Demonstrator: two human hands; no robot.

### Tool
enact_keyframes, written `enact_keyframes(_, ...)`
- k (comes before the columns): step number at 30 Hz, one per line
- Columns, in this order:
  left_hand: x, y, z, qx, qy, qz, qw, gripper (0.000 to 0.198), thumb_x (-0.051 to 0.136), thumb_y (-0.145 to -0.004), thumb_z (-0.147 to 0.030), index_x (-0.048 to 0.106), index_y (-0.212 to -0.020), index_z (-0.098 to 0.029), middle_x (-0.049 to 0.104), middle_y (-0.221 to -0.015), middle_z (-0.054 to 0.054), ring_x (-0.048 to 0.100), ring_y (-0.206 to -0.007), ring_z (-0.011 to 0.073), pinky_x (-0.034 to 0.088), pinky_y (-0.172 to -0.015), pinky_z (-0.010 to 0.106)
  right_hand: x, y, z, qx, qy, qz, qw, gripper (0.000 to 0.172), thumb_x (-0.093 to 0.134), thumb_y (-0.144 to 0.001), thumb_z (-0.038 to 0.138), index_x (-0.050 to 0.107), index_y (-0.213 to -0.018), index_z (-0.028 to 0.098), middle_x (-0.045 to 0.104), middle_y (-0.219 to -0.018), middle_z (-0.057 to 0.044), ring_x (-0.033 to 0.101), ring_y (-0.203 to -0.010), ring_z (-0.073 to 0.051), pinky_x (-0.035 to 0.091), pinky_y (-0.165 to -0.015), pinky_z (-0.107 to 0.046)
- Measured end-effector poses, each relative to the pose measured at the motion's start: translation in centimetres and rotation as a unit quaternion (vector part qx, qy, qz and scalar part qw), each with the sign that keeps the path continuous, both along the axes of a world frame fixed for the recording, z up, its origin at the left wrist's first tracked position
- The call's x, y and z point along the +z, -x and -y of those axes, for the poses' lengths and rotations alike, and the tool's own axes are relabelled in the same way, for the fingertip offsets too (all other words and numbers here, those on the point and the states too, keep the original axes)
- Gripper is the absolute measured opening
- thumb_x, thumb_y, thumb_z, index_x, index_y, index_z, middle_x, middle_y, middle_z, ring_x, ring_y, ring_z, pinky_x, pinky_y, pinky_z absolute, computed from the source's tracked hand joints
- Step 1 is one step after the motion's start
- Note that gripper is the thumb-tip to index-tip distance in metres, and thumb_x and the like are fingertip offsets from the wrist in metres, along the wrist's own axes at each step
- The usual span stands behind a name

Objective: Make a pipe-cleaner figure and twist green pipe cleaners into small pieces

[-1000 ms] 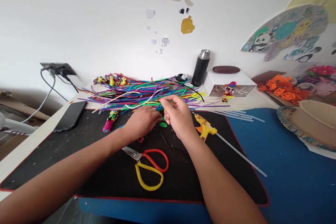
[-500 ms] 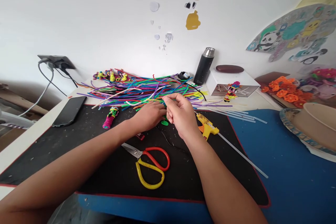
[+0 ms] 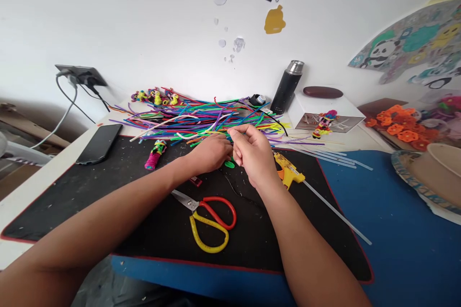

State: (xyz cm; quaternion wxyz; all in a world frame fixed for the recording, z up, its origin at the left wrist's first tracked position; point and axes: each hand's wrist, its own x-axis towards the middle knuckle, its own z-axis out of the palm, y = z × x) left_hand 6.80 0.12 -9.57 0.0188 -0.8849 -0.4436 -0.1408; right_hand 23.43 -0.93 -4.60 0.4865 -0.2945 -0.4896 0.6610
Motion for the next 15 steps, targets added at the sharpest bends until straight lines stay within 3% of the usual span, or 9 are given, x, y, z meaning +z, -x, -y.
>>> enact_keyframes(8, 0.8, 0.3, 0.6, 0.015, 0.015, 0.004, 1.000, 0.018, 0.061, -0.092, -0.017, 0.076, -0.082, -0.021, 0.077, -0.089, 0.009, 0.072, -0.092, 0.0267, 0.053, -0.091, 0.040, -0.1, 0.0, 0.0, -0.005, 0.001, 0.016, 1.000, 0.025, 0.078, -0.086, 0.040, 0.063, -0.088, 0.020, 0.046, -0.048, 0.012, 0.039, -0.036, -0.006, 0.027, -0.037, -0.020)
enact_keyframes(15, 5.4, 2.2, 0.6, 0.086, -0.023, 0.050, 0.995, 0.014, 0.066, -0.096, -0.029, 0.076, -0.094, -0.019, 0.079, -0.090, 0.007, 0.072, -0.090, 0.0276, 0.052, -0.085, 0.040, 0.1, -0.5, -0.8, -0.052, -0.007, 0.015, 0.998, 0.026, 0.078, -0.084, 0.042, 0.064, -0.086, 0.020, 0.044, -0.047, 0.012, 0.036, -0.035, -0.006, 0.024, -0.036, -0.020)
